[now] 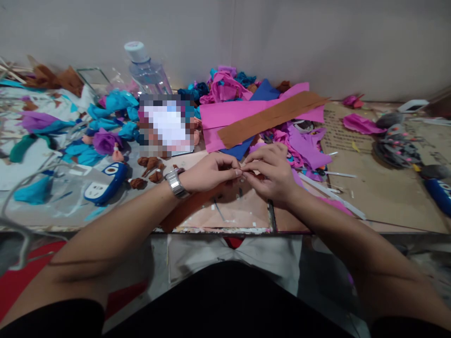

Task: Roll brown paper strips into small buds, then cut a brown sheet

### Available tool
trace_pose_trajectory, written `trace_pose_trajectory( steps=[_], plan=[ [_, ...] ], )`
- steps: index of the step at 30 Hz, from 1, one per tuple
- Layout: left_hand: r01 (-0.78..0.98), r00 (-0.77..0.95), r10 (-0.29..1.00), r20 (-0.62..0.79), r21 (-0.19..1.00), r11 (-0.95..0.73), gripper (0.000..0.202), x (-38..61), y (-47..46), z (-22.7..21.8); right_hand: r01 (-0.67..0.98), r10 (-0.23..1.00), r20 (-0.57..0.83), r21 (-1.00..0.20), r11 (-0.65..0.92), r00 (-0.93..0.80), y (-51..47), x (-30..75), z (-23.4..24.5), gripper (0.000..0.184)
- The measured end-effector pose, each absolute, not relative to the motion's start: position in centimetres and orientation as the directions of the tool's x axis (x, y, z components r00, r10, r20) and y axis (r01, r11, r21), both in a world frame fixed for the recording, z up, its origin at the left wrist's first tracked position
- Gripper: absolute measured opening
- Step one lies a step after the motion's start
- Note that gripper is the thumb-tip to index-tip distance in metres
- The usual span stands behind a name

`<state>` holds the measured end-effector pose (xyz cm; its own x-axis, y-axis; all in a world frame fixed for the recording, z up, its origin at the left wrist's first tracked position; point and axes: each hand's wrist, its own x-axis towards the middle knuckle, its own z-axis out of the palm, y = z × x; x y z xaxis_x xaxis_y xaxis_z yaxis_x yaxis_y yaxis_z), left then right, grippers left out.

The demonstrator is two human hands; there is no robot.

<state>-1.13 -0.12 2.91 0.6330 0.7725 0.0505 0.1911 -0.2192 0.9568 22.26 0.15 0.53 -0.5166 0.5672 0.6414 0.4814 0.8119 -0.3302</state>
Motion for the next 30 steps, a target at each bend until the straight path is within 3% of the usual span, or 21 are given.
trace_pose_trajectory(
  steps=[7,19,24,30],
  plan=[
    [0.302,0.614,0.782,0.107,0.884,-0.357,0.022,-1.18,-0.24,3.16,0.484,0.544,0.661,-0.298,0.823,-0.518,0.33,22.25,0.25,0.004],
    [0.340,0.623,0.776,0.102,0.858,-0.386,0.028,-1.31,0.08,2.89,0.508,0.561,0.633,-0.290,0.811,-0.533,0.47,22.32,0.21,0.004],
    [0.440,0.589,0.787,0.183,0.744,-0.502,0.022,-1.22,-0.34,2.80,0.492,0.585,0.618,-0.340,0.801,-0.526,0.41,22.05,0.35,0.002],
    [0.549,0.600,0.746,0.287,0.530,-0.646,0.022,-0.97,-0.69,2.49,0.478,0.639,0.585,-0.428,0.767,-0.500,0.54,21.89,0.28,0.001]
  ],
)
